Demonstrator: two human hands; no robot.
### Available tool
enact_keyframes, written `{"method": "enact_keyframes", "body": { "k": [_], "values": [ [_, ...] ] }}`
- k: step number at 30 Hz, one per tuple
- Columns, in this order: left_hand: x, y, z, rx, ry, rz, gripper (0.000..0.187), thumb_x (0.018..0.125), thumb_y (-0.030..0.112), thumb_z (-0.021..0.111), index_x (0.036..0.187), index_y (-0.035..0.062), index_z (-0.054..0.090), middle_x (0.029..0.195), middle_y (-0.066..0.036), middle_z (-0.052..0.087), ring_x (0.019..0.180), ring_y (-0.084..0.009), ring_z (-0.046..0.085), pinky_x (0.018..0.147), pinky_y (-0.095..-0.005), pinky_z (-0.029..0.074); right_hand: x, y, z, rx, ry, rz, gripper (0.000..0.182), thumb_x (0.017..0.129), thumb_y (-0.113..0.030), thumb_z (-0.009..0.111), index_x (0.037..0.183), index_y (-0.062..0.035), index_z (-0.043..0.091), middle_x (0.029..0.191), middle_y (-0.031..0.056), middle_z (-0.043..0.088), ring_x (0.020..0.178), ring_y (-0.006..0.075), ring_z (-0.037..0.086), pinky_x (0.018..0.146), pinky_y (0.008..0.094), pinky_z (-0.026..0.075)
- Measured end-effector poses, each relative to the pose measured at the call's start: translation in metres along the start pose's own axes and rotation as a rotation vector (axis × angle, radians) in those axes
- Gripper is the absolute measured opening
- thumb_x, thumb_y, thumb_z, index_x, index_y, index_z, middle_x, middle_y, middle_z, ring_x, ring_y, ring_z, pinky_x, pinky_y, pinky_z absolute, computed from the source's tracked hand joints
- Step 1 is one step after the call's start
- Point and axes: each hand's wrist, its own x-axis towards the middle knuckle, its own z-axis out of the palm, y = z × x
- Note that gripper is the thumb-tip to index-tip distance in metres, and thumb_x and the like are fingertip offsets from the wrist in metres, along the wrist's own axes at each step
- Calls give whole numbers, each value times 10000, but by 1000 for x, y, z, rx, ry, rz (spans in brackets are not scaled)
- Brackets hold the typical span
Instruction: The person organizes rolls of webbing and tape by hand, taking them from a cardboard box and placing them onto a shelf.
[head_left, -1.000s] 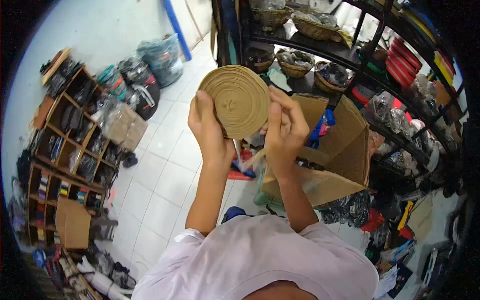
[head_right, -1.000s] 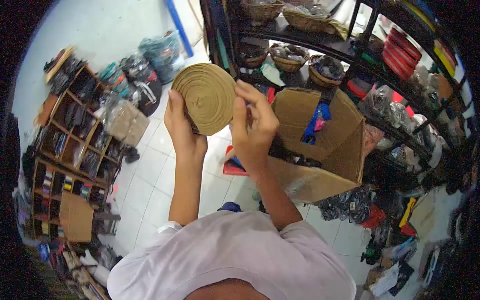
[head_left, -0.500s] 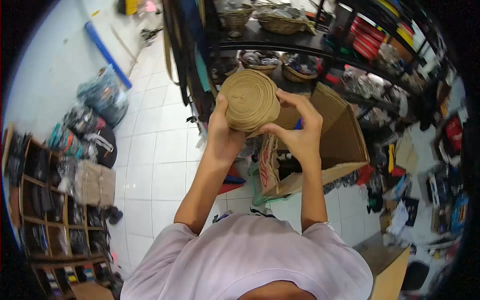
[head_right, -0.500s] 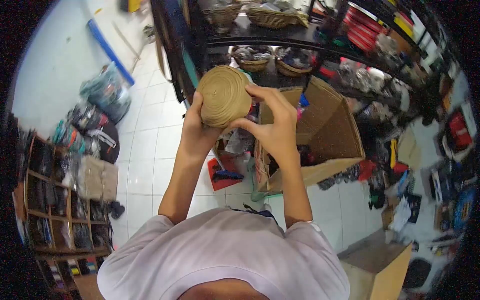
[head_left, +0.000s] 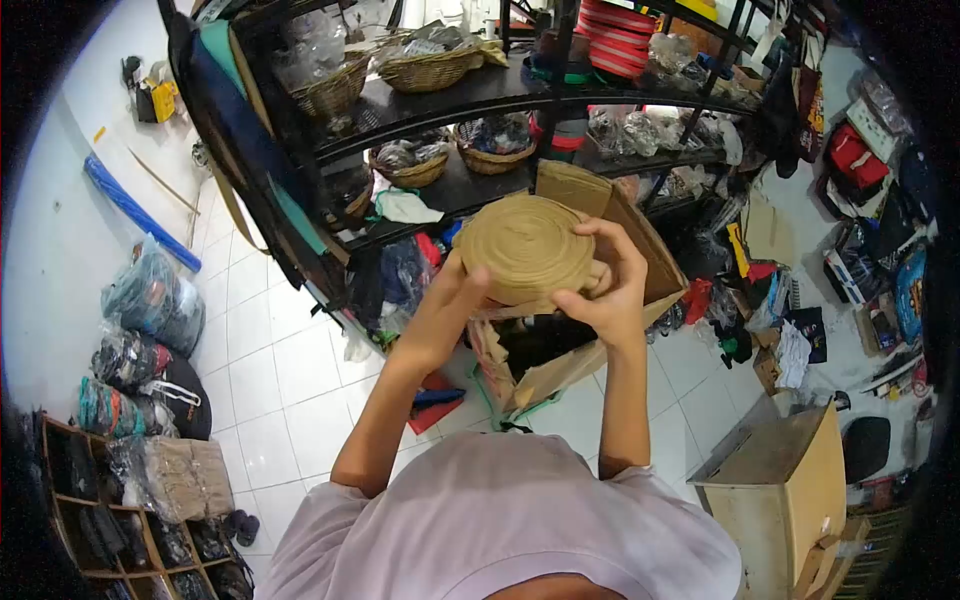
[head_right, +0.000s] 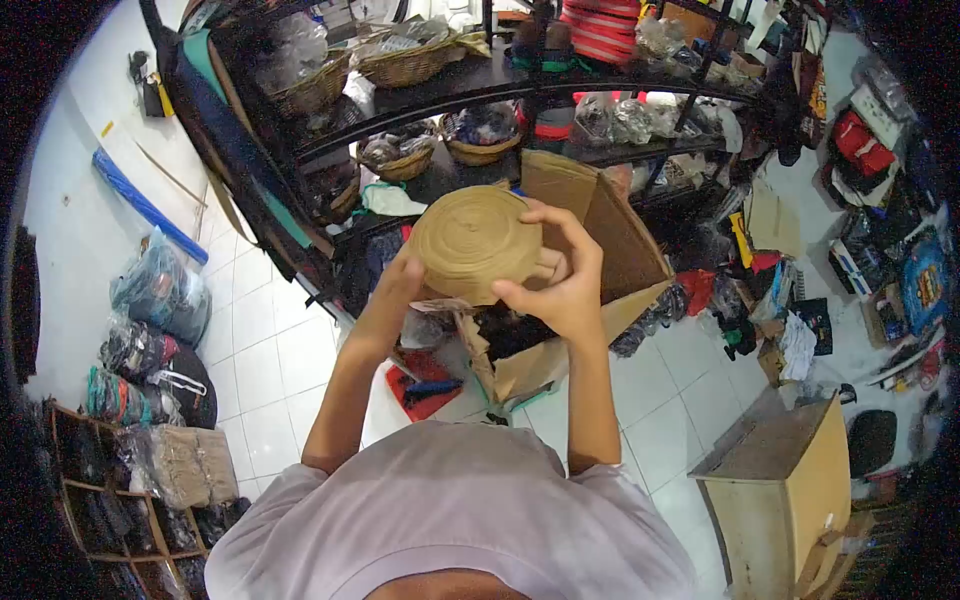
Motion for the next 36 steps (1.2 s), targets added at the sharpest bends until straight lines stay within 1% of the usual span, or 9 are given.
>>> {"method": "enact_keyframes", "body": {
  "k": [2,6,10,21,26,30,32,33,36],
  "values": [
    [2,11,12,140,-65,205,941,801,369,781,1468,-21,244,1392,-162,462,1278,-250,472,1012,-370,435,0,0,-12,51,51,6,672,605,-52,874,1181,-15,529,1323,164,501,1108,263,606,882,346,571],
    [24,18,31,728,99,705,968,685,278,879,1440,-8,346,1438,-194,439,1242,-270,520,983,-363,474,8,2,-24,87,104,46,678,639,-68,863,1212,-19,504,1286,164,516,1102,239,603,928,345,543],
    [38,13,37,352,144,525,656,760,-8,767,1355,5,493,1431,-211,443,1199,-245,557,937,-336,532,18,8,-39,156,101,63,705,657,-130,873,1236,-28,484,1243,155,541,1077,218,613,908,313,534],
    [77,18,11,315,-29,326,733,676,-115,772,1349,19,515,1314,-147,575,1171,-194,564,959,-338,529,37,8,-47,80,7,210,677,621,-8,882,1191,-6,517,1203,129,575,1077,193,615,920,305,530],
    [123,25,13,439,-179,575,798,612,-26,859,1338,16,532,1190,-146,657,989,-123,654,664,-180,527,47,19,-70,62,41,159,631,641,-68,872,1172,-16,536,1199,115,575,1105,183,589,958,325,500],
    [177,59,36,392,-293,445,766,685,-18,807,1380,51,494,1240,-137,627,742,-80,662,590,-157,478,71,26,-100,307,162,235,545,734,-200,804,1183,-41,539,1185,86,579,1088,180,581,953,329,485],
    [232,55,32,363,-167,678,462,957,245,584,1371,61,495,1212,-146,635,645,-111,655,546,-189,479,93,36,-131,468,281,297,487,795,-279,753,1173,-53,546,1157,79,588,1050,191,595,936,329,498],
    [254,64,25,367,-36,584,440,993,339,513,1318,43,529,1159,-148,658,679,-127,665,549,-209,490,102,42,-151,462,317,236,452,811,-279,752,1145,-49,552,1133,77,593,1041,183,593,940,324,501],
    [372,30,-39,488,273,577,321,904,214,616,1151,10,608,941,-111,705,759,-179,700,586,-263,520,142,38,-205,305,304,259,434,821,-286,758,1124,-42,566,1089,64,596,1005,171,584,913,306,490]
  ]
}}
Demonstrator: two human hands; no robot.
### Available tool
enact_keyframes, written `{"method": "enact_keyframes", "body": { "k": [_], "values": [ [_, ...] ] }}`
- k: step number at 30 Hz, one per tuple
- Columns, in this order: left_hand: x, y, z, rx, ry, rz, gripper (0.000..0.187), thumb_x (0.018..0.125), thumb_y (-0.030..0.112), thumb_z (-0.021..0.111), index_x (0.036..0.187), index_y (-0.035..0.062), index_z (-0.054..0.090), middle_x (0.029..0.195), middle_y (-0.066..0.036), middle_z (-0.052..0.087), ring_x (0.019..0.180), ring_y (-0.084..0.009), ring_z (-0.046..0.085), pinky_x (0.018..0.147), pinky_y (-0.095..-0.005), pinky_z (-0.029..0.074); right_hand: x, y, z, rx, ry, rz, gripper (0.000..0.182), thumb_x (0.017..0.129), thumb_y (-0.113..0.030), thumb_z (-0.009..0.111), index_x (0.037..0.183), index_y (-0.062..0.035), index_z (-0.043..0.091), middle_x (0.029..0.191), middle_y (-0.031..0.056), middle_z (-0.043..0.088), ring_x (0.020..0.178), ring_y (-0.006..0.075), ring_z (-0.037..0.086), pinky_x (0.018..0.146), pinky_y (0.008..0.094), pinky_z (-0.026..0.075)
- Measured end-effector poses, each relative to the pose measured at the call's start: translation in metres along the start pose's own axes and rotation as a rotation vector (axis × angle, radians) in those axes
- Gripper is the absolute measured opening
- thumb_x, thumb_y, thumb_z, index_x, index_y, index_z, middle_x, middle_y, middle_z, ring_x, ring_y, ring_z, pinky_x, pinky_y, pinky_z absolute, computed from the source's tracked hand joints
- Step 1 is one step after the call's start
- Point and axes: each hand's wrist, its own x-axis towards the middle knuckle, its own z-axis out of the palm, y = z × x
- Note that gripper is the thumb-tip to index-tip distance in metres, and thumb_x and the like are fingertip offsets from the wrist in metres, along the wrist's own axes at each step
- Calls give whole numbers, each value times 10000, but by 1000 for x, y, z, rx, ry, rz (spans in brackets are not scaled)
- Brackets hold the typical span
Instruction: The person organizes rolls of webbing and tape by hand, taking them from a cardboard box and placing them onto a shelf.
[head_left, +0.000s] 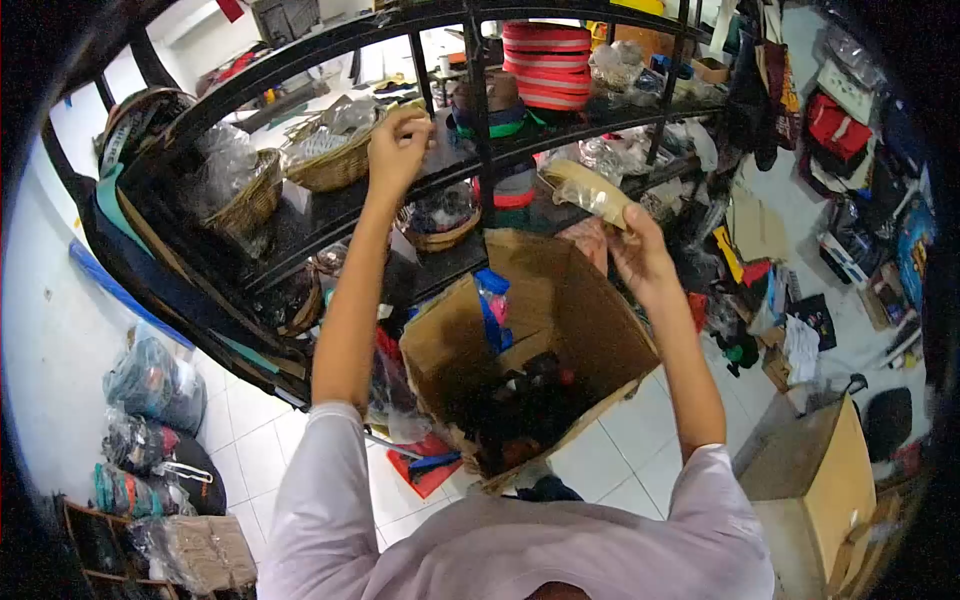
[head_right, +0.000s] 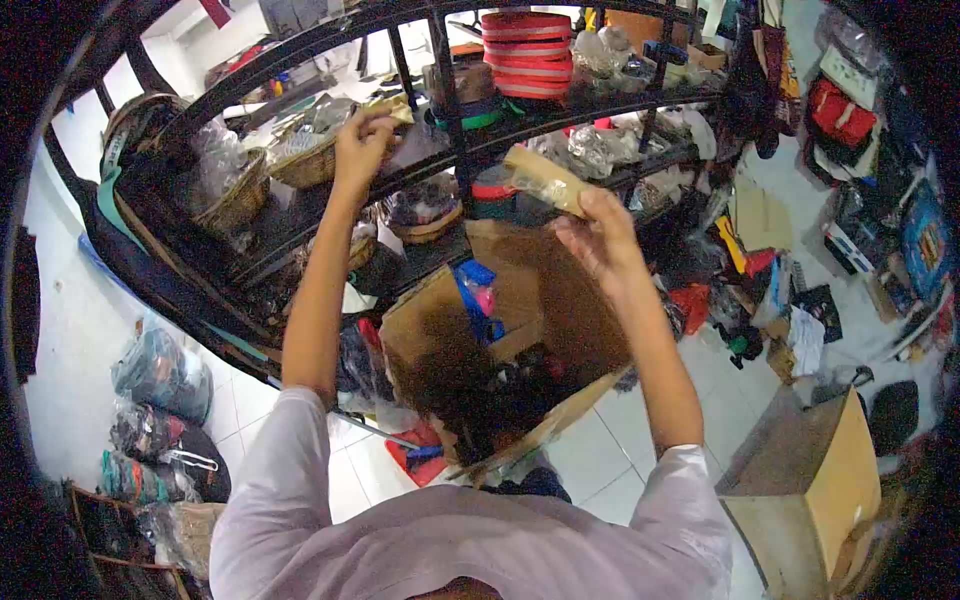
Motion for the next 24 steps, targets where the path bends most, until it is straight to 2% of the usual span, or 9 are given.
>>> {"method": "enact_keyframes", "body": {
  "k": [3,5,7,8,12,16,19,20,24],
  "values": [
    [54,-69,8,379,-150,1,851,711,332,857,1366,23,410,1135,-181,621,1035,-254,627,863,-364,527,63,-11,-39,-114,19,-74,408,804,-244,782,1100,-39,589,1065,51,597,960,153,579,868,289,469],
    [79,-88,24,437,-315,-126,1334,552,430,931,1516,60,85,1388,-273,412,1234,-346,492,1044,-444,412,100,-12,-54,-185,118,-146,398,788,-186,799,1092,-27,599,1037,59,606,942,153,585,848,282,474],
    [96,-108,31,456,-389,115,1515,487,488,941,1510,26,-77,1465,-311,291,1282,-384,451,1057,-431,396,129,-11,-59,-286,185,-148,386,764,-128,820,1068,1,619,990,62,619,891,144,601,788,265,494],
    [104,-116,31,329,-439,16,1567,470,455,956,1501,41,-148,1523,-313,157,1306,-398,422,1076,-440,375,143,-6,-60,-311,149,-220,410,743,-149,839,1059,1,624,993,66,622,899,149,602,793,277,497],
    [124,-102,23,437,-557,-78,1443,542,252,939,1516,63,-109,1512,-302,211,1310,-382,426,1093,-432,356,191,15,-65,-644,63,-512,504,637,-191,906,988,5,604,1032,115,638,908,175,621,820,306,519],
    [135,-106,46,512,-594,-171,1419,544,224,934,1518,52,-83,1497,-286,259,1300,-349,437,1088,-423,361,203,19,-50,-608,-29,-484,538,592,-252,928,951,-11,609,1039,125,644,946,185,623,856,338,517],
    [138,-130,66,568,-542,233,1352,539,352,934,1508,2,59,1401,-210,426,1214,-292,491,1075,-400,361,224,24,-56,-649,-143,-526,548,577,-265,930,954,-20,615,1023,116,651,943,183,625,850,337,512],
    [137,-118,71,443,-606,227,1205,525,412,931,1446,-7,278,1350,-167,484,1181,-276,509,1059,-383,372,228,19,-58,-795,-144,-516,549,577,-268,924,964,-23,620,1005,102,657,932,180,620,842,330,504],
    [130,-124,79,292,-486,163,1008,522,388,933,1310,-16,452,1261,-148,559,1175,-254,516,1012,-367,416,244,-3,-60,-862,-269,-399,474,627,-195,893,993,-47,630,985,48,635,913,142,600,814,301,491]
  ]
}}
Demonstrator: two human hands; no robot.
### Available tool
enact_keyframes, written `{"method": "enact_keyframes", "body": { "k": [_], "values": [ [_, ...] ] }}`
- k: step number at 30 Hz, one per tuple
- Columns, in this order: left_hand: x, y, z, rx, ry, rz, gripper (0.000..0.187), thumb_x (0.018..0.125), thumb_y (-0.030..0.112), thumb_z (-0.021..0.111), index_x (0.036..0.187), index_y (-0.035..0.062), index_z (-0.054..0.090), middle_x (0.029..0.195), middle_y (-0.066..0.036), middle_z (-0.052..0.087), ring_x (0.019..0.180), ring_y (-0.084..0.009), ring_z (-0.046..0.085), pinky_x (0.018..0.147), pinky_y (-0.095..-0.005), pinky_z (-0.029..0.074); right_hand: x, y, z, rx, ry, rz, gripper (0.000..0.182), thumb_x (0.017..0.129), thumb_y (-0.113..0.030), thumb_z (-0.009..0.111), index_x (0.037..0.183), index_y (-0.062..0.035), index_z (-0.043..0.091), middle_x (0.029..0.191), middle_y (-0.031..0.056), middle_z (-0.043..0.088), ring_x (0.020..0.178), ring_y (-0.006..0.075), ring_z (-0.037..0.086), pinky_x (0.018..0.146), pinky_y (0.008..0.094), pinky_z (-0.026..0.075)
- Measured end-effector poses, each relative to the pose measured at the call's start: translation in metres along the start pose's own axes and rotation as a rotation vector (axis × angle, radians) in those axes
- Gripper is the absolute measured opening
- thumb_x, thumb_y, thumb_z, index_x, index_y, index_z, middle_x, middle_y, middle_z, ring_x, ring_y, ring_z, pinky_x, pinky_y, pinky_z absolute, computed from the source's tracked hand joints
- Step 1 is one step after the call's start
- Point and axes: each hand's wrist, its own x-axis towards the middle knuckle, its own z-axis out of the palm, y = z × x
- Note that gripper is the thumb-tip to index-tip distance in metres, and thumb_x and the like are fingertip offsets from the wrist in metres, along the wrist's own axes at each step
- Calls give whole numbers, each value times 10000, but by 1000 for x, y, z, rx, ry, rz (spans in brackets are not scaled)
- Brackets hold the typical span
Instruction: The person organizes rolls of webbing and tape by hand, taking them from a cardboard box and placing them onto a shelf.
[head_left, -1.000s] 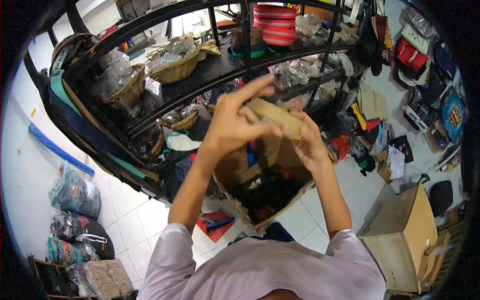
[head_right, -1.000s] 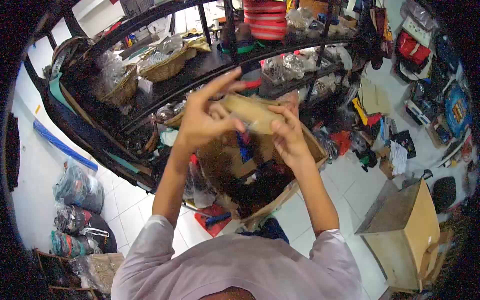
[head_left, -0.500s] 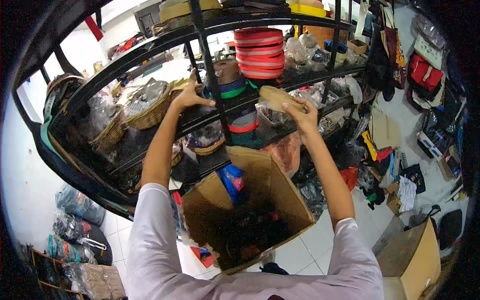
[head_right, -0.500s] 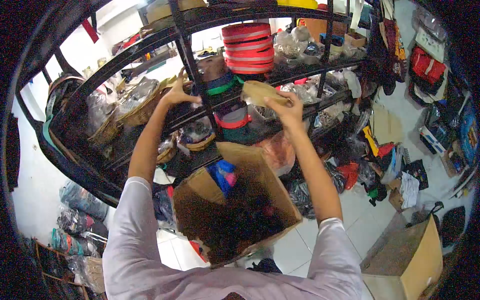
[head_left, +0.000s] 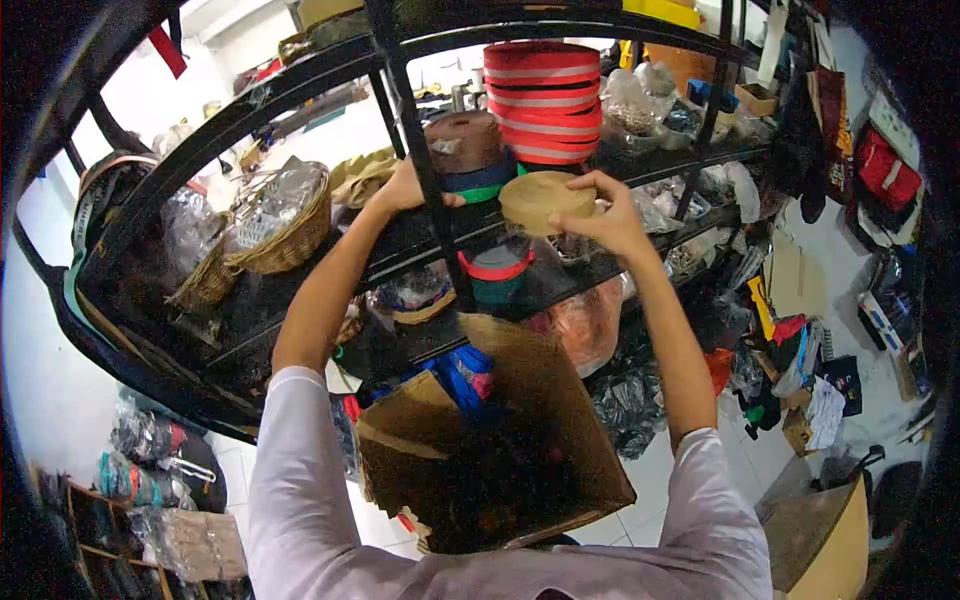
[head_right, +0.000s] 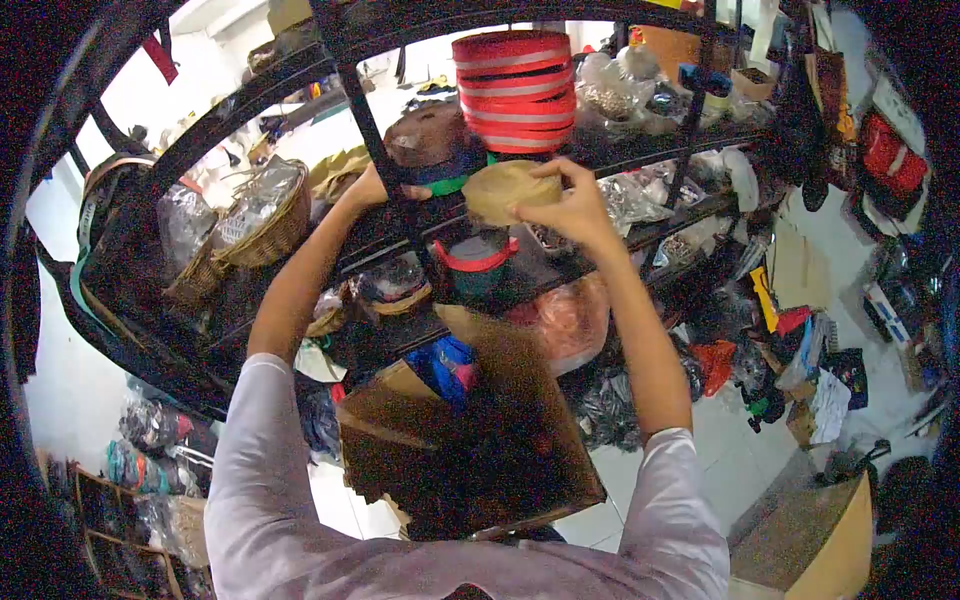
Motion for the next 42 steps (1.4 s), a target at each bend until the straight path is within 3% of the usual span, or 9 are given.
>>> {"method": "enact_keyframes", "body": {
  "k": [3,4,7,15,18,25,30,40,42],
  "values": [
    [1,7,-4,-21,-30,-61,1014,517,349,934,1325,-22,447,1269,-150,560,1180,-254,516,1020,-376,415,15,-10,-11,98,-151,116,432,662,-156,862,1011,-43,635,962,46,637,901,128,588,788,295,491],
    [5,0,-2,-25,10,48,1033,511,335,934,1345,-20,436,1291,-154,554,1193,-258,510,1042,-380,399,19,-12,-14,117,-193,109,439,667,-134,852,1036,-42,633,957,44,638,894,120,589,778,288,491],
    [8,2,-4,-148,-33,33,1051,509,327,933,1362,-17,425,1313,-158,544,1202,-266,508,1056,-386,387,31,-12,-18,104,-290,163,452,669,-129,846,1061,-44,637,953,43,645,892,121,592,771,285,492],
    [9,-3,-12,-96,-52,-80,1103,510,413,921,1384,-18,403,1364,-209,483,1255,-311,460,1089,-404,348,61,-24,-29,240,-491,326,408,698,-118,812,1056,-2,656,986,71,656,871,139,629,777,269,525],
    [12,3,-19,-110,-162,-227,1147,521,405,924,1418,-23,351,1376,-192,467,1246,-293,453,1080,-379,350,59,-25,-10,156,-446,320,426,696,-145,830,1055,8,660,966,76,668,849,137,634,773,264,522],
    [16,-12,-20,-204,-158,-238,1159,545,350,926,1447,-18,298,1372,-167,465,1248,-285,444,1072,-378,354,35,-29,4,64,-316,230,436,700,-194,847,1029,33,671,907,64,668,799,125,631,702,263,512],
    [16,7,-27,-215,-211,-406,1295,534,339,929,1501,1,139,1409,-182,405,1249,-272,438,1062,-360,361,45,-46,5,162,-351,360,483,707,-211,843,1076,42,661,925,95,675,803,142,638,719,263,513],
    [16,-20,-22,-202,-150,-296,1297,541,317,927,1514,46,113,1416,-162,390,1282,-259,388,1081,-358,329,12,-12,46,45,-141,127,563,637,-236,890,1072,9,632,949,72,663,858,133,626,758,273,508],
    [15,-28,-23,-253,-154,-264,1286,529,313,930,1518,64,147,1411,-151,405,1264,-263,408,1076,-356,335,10,-12,49,-190,-123,23,619,605,-292,898,1080,-5,622,966,70,660,865,135,621,766,280,499]
  ]
}}
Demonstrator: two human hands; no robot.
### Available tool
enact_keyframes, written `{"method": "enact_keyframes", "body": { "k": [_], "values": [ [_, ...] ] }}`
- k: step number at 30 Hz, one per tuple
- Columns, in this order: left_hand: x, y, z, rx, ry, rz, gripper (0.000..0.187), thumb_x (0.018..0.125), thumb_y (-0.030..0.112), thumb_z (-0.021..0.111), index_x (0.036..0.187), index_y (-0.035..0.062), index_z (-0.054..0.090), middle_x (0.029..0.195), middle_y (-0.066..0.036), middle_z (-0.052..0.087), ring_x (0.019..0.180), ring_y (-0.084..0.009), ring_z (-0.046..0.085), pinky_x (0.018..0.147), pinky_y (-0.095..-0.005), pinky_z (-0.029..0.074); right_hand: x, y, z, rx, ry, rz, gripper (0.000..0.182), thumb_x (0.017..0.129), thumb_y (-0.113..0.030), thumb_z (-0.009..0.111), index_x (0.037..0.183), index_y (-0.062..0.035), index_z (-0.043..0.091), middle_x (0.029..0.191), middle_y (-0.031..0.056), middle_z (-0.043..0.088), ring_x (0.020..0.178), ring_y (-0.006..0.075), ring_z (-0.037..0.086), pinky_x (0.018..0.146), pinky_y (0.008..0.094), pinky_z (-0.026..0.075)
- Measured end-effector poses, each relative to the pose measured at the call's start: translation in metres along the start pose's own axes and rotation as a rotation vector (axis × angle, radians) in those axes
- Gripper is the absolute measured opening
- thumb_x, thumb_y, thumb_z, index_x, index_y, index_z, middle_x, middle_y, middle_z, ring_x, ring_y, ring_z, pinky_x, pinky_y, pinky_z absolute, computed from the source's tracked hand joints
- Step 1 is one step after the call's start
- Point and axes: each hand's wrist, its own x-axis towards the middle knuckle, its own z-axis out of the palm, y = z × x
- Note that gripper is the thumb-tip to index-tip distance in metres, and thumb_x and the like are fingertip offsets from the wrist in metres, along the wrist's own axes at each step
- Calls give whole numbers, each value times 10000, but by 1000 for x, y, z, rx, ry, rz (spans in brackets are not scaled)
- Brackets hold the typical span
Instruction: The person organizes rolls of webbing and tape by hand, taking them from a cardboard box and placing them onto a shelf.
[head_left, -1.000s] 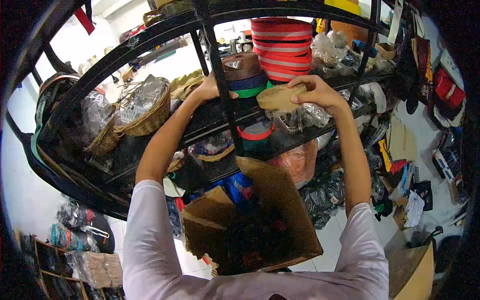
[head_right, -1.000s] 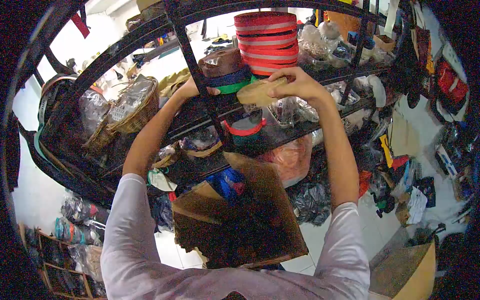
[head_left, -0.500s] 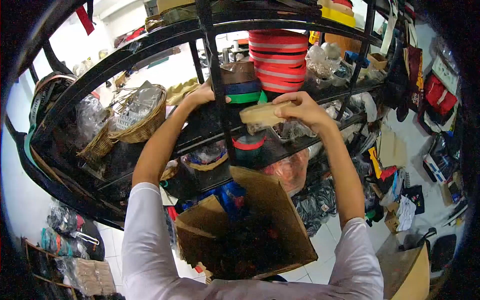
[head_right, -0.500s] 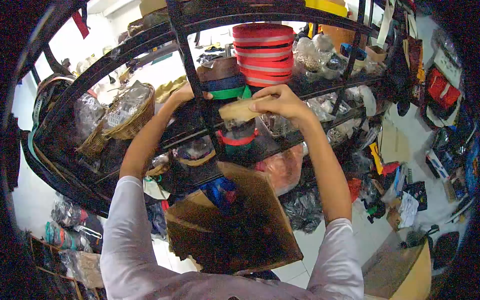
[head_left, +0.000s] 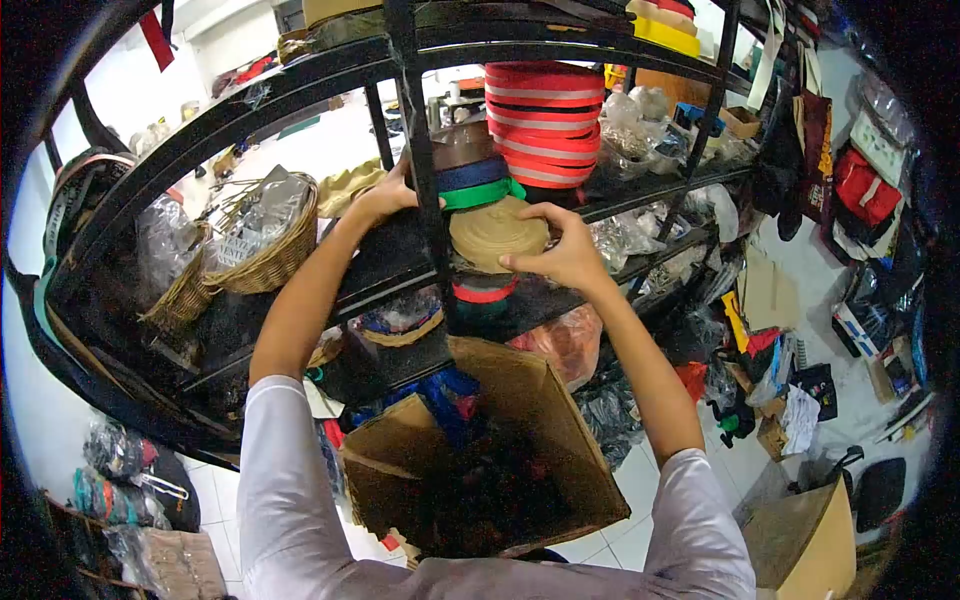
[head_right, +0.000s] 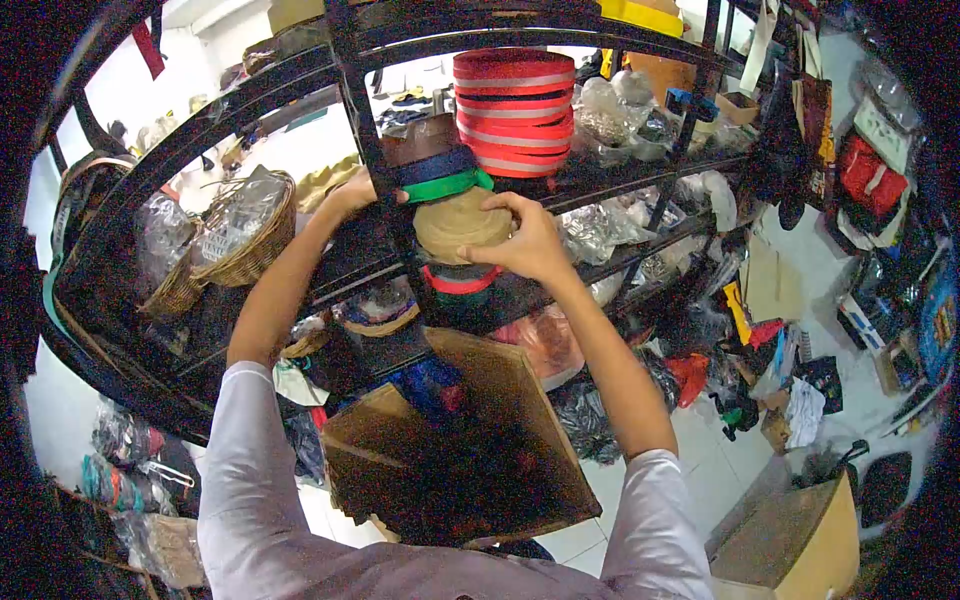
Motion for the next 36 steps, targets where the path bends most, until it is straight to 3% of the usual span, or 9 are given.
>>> {"method": "enact_keyframes", "body": {
  "k": [4,14,17,18,23,26,31,33,36],
  "values": [
    [9,-27,-10,118,31,24,1335,499,347,938,1516,26,135,1394,-155,437,1256,-265,436,1081,-352,340,4,-4,7,9,68,-16,645,580,-329,899,1067,-12,620,974,74,657,860,140,620,763,290,499],
    [0,5,-6,414,7,65,1322,497,415,928,1498,-12,178,1470,-215,334,1336,-289,359,1116,-347,296,24,-14,37,-367,253,-13,952,535,-409,907,1235,-31,385,1051,234,639,987,352,658,847,405,518],
    [-6,11,-5,255,-55,51,1315,493,409,930,1492,-23,191,1492,-222,300,1352,-290,337,1127,-350,281,34,-15,41,-229,202,19,980,533,-404,904,1250,-25,354,1052,258,639,1006,392,650,856,424,514],
    [-4,4,-4,315,38,235,1308,499,397,929,1489,-30,189,1487,-218,311,1346,-283,346,1119,-350,292,37,-16,42,-183,219,-23,976,531,-403,904,1232,-17,345,1033,257,646,990,395,658,848,423,517],
    [-5,4,-6,289,0,125,1335,500,419,931,1496,-29,164,1504,-220,278,1361,-298,325,1136,-355,261,40,-27,47,-214,285,20,941,532,-395,909,1180,-23,337,944,245,662,879,392,684,767,412,536],
    [-3,6,-1,433,54,332,1377,490,451,930,1500,-33,129,1521,-234,231,1383,-321,290,1154,-360,225,44,-24,50,-228,327,-7,946,526,-397,913,1177,-22,339,906,240,665,848,383,689,739,411,537],
    [-8,8,2,291,137,153,1454,495,471,928,1506,-40,16,1527,-255,199,1377,-331,310,1160,-373,219,45,-31,55,-277,328,79,961,554,-424,901,1208,2,340,933,246,667,861,387,688,752,411,540],
    [-17,20,2,277,83,32,1492,554,424,916,1504,82,-183,1492,-250,291,1310,-333,416,1109,-395,332,44,-28,58,-267,335,34,970,563,-430,895,1227,8,340,960,260,662,889,392,683,776,413,539],
    [-29,33,-8,223,59,-40,1442,616,313,901,1489,117,-230,1511,-314,236,1338,-355,404,1066,-426,401,28,-33,50,-198,289,-42,1001,602,-454,875,1299,14,331,1101,295,625,1039,413,636,878,427,513]
  ]
}}
